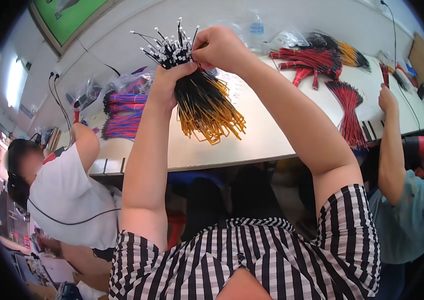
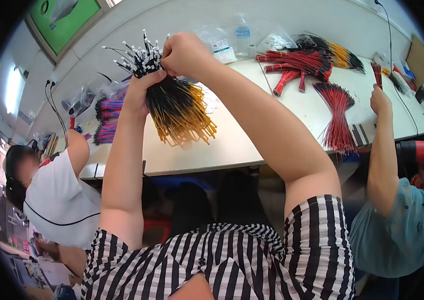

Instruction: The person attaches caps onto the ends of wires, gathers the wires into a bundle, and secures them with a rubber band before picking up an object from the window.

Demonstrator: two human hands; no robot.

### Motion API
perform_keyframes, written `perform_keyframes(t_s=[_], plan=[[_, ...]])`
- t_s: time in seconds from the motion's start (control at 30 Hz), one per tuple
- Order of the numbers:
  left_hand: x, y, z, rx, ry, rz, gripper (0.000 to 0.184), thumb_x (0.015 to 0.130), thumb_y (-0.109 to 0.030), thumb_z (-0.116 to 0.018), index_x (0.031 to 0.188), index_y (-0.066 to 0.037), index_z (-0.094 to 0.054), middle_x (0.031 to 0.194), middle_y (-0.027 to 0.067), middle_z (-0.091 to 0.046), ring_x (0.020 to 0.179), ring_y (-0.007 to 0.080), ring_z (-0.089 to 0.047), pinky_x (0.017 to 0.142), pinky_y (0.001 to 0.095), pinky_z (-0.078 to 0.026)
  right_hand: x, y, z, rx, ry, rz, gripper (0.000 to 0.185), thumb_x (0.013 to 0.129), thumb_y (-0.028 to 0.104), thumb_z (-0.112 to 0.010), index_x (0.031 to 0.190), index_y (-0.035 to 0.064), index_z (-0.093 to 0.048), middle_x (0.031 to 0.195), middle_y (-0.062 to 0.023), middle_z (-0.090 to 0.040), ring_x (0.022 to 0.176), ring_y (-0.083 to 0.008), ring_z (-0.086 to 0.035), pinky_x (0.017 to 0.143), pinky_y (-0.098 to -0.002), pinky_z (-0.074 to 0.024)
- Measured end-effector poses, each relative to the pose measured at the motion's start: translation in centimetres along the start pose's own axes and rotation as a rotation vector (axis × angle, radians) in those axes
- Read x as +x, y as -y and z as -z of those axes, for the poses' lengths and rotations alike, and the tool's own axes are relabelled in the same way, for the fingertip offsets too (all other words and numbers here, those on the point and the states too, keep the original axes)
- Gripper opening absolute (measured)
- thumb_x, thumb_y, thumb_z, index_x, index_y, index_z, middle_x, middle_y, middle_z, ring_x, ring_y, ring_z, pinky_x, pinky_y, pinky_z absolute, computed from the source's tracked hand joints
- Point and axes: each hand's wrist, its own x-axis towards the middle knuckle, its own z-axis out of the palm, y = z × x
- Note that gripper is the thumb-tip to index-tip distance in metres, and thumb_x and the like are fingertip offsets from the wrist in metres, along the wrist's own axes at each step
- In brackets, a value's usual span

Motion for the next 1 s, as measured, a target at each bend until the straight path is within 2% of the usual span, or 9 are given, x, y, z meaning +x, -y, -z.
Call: perform_keyframes(t_s=[0.2, 0.3, 0.37, 0.4, 0.43, 0.5, 0.57, 0.7, 1.0], plan=[[0.7, 0.8, -1.6, -0.009, 0.058, -0.058, 0.021, 0.077, 0.000, -0.064, 0.097, 0.002, -0.063, 0.088, 0.0078, -0.066, 0.079, 0.0174, -0.065, 0.072, 0.0302, -0.054, -1.7, -2.1, -0.2, 0.358, -0.153, 0.076, 0.011, 0.081, 0.006, -0.064, 0.083, -0.0048, -0.064, 0.064, -0.0061, -0.064, 0.054, -0.0120, -0.061, 0.053, -0.0245, -0.0525], [0.3, 1.1, -2.7, -0.004, -0.002, -0.051, 0.019, 0.074, 0.000, -0.068, 0.093, 0.002, -0.065, 0.085, 0.0080, -0.066, 0.075, 0.0176, -0.065, 0.067, 0.0303, -0.054, -3.6, -2.7, -0.1, 0.423, -0.063, -0.009, 0.033, 0.080, 0.011, -0.071, 0.107, -0.0058, -0.059, 0.088, -0.0128, -0.067, 0.072, -0.0152, -0.065, 0.062, -0.0261, -0.0539], [-0.2, 1.4, -3.5, 0.011, -0.042, -0.055, 0.018, 0.074, 0.001, -0.069, 0.092, 0.002, -0.065, 0.084, 0.0078, -0.066, 0.073, 0.0173, -0.065, 0.066, 0.0299, -0.054, -6.2, -3.2, -0.5, 0.198, -0.388, 0.207, 0.073, 0.076, 0.021, -0.078, 0.132, -0.0049, -0.041, 0.122, -0.0203, -0.055, 0.102, -0.0220, -0.059, 0.080, -0.0320, -0.0523], [-0.4, 1.7, -3.6, 0.077, -0.090, -0.078, 0.019, 0.073, 0.002, -0.070, 0.091, 0.002, -0.065, 0.083, 0.0078, -0.067, 0.070, 0.0173, -0.065, 0.065, 0.0297, -0.054, -7.5, -3.2, 0.3, 0.119, -0.401, 0.224, 0.105, 0.068, 0.032, -0.085, 0.144, -0.0024, -0.021, 0.139, -0.0225, -0.038, 0.121, -0.0293, -0.046, 0.098, -0.0386, -0.0424], [-0.6, 2.1, -3.8, 0.142, -0.137, -0.095, 0.019, 0.072, 0.003, -0.071, 0.090, 0.001, -0.065, 0.082, 0.0079, -0.067, 0.067, 0.0173, -0.065, 0.064, 0.0294, -0.054, -8.2, -4.1, 0.3, -0.057, -0.396, 0.203, 0.112, 0.064, 0.037, -0.086, 0.144, -0.0051, -0.020, 0.136, -0.0232, -0.041, 0.125, -0.0329, -0.042, 0.106, -0.0385, -0.0331], [-1.0, 2.7, -5.2, 0.102, -0.163, -0.070, 0.022, 0.070, 0.004, -0.071, 0.091, 0.001, -0.064, 0.080, 0.0070, -0.066, 0.066, 0.0175, -0.064, 0.063, 0.0296, -0.054, -9.9, -5.0, -0.6, 0.109, -0.203, 0.120, 0.120, 0.059, 0.035, -0.089, 0.144, -0.0082, -0.016, 0.136, -0.0233, -0.041, 0.128, -0.0327, -0.039, 0.109, -0.0354, -0.0296], [-1.8, 3.0, -7.3, 0.102, -0.190, -0.095, 0.025, 0.070, 0.005, -0.071, 0.093, 0.000, -0.064, 0.084, 0.0068, -0.065, 0.071, 0.0167, -0.064, 0.064, 0.0292, -0.054, -10.6, -5.6, -1.9, 0.340, 0.090, 0.142, 0.118, 0.058, 0.031, -0.090, 0.143, -0.0086, -0.018, 0.136, -0.0229, -0.042, 0.128, -0.0296, -0.039, 0.108, -0.0332, -0.0304], [-2.9, 4.5, -8.8, 0.081, -0.107, -0.104, 0.030, 0.070, 0.004, -0.073, 0.097, -0.002, -0.063, 0.090, 0.0044, -0.065, 0.078, 0.0144, -0.063, 0.071, 0.0280, -0.052, -12.9, -7.1, -3.4, 0.095, -0.183, 0.103, 0.100, 0.056, 0.025, -0.089, 0.136, -0.0008, -0.035, 0.128, -0.0195, -0.047, 0.121, -0.0300, -0.045, 0.106, -0.0384, -0.0334], [-4.0, 9.9, -7.4, 0.006, 0.018, -0.003, 0.045, 0.068, 0.001, -0.077, 0.109, -0.002, -0.058, 0.095, 0.0042, -0.064, 0.087, 0.0149, -0.062, 0.078, 0.0289, -0.052, -14.0, -10.0, -2.7, 0.052, -0.088, 0.037, 0.093, 0.049, 0.041, -0.088, 0.122, 0.0003, -0.047, 0.117, -0.0192, -0.054, 0.118, -0.0350, -0.047, 0.101, -0.0424, -0.0341]])
